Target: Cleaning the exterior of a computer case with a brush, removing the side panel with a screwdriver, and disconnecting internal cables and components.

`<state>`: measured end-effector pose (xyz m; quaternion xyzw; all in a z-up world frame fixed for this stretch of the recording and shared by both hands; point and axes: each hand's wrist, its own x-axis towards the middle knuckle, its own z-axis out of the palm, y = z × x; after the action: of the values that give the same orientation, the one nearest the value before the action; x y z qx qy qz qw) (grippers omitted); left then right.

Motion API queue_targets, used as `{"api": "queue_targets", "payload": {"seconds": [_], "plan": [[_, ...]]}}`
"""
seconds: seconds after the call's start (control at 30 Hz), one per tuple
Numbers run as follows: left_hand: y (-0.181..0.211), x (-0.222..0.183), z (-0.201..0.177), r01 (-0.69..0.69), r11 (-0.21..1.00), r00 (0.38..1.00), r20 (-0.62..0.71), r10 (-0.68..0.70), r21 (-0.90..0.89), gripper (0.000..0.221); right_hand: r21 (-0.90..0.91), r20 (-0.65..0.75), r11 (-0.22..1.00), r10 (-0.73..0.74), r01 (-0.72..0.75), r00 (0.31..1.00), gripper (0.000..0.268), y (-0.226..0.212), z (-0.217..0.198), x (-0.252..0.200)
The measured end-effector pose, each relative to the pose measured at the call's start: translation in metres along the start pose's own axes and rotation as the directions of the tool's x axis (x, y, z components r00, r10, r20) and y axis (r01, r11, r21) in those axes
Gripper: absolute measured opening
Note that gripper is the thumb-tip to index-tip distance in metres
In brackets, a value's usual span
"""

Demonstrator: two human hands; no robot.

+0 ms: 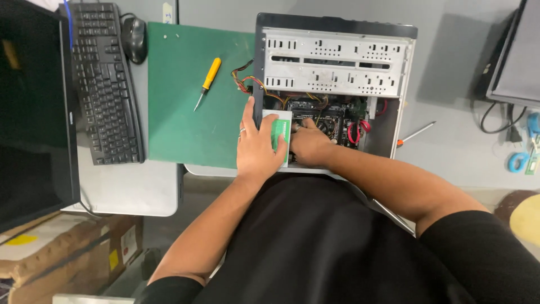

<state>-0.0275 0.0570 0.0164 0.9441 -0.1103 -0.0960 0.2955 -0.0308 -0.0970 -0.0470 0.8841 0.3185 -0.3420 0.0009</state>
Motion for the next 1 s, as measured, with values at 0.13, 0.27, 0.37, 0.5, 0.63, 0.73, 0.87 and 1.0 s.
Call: {"api": "queue_targets", "payload": {"seconds": [0.13, 0.27, 0.37, 0.5, 0.63, 0.73, 0.87, 1.0], "plan": [[0.001, 0.001, -0.001, -0.016, 1.0, 1.0, -0.003, 0.017, 0.018, 0.036, -0.026, -0.058, 0.999, -0.021, 0.02, 0.998, 0.013, 0.004, 0.013, 0.004], [0.001, 0.001, -0.001, -0.022, 0.999, 1.0, 0.02, 0.021, 0.049, 0.037, -0.033, -0.127, 0.999, -0.03, 0.026, 0.991, 0.015, 0.001, 0.013, 0.001], [0.004, 0.002, -0.003, -0.022, 0.998, 0.999, 0.045, 0.019, 0.066, 0.035, -0.006, -0.23, 0.998, -0.06, 0.061, 0.971, 0.011, 0.001, 0.018, -0.001], [0.01, 0.003, -0.003, -0.016, 0.992, 0.999, 0.048, 0.01, 0.125, 0.035, -0.01, -0.185, 0.997, -0.073, 0.072, 0.98, 0.011, 0.004, 0.018, -0.004], [0.008, 0.004, 0.0, -0.032, 0.979, 0.999, 0.036, 0.025, 0.203, 0.03, -0.045, -0.215, 0.996, -0.081, 0.073, 0.973, 0.014, 0.009, 0.03, 0.001], [0.008, 0.003, 0.003, -0.025, 0.969, 0.999, 0.036, 0.017, 0.247, 0.029, -0.091, -0.246, 0.988, -0.141, 0.122, 0.959, 0.012, 0.009, 0.034, 0.002], [0.006, 0.005, 0.005, -0.021, 0.952, 0.999, 0.03, 0.012, 0.306, 0.028, -0.137, -0.216, 0.976, -0.194, 0.167, 0.957, 0.015, 0.011, 0.035, 0.001], [0.006, 0.005, 0.006, -0.029, 0.947, 0.999, -0.015, 0.035, 0.321, 0.031, -0.063, -0.234, 0.99, -0.138, 0.127, 0.962, 0.018, 0.014, 0.029, 0.004]]}}
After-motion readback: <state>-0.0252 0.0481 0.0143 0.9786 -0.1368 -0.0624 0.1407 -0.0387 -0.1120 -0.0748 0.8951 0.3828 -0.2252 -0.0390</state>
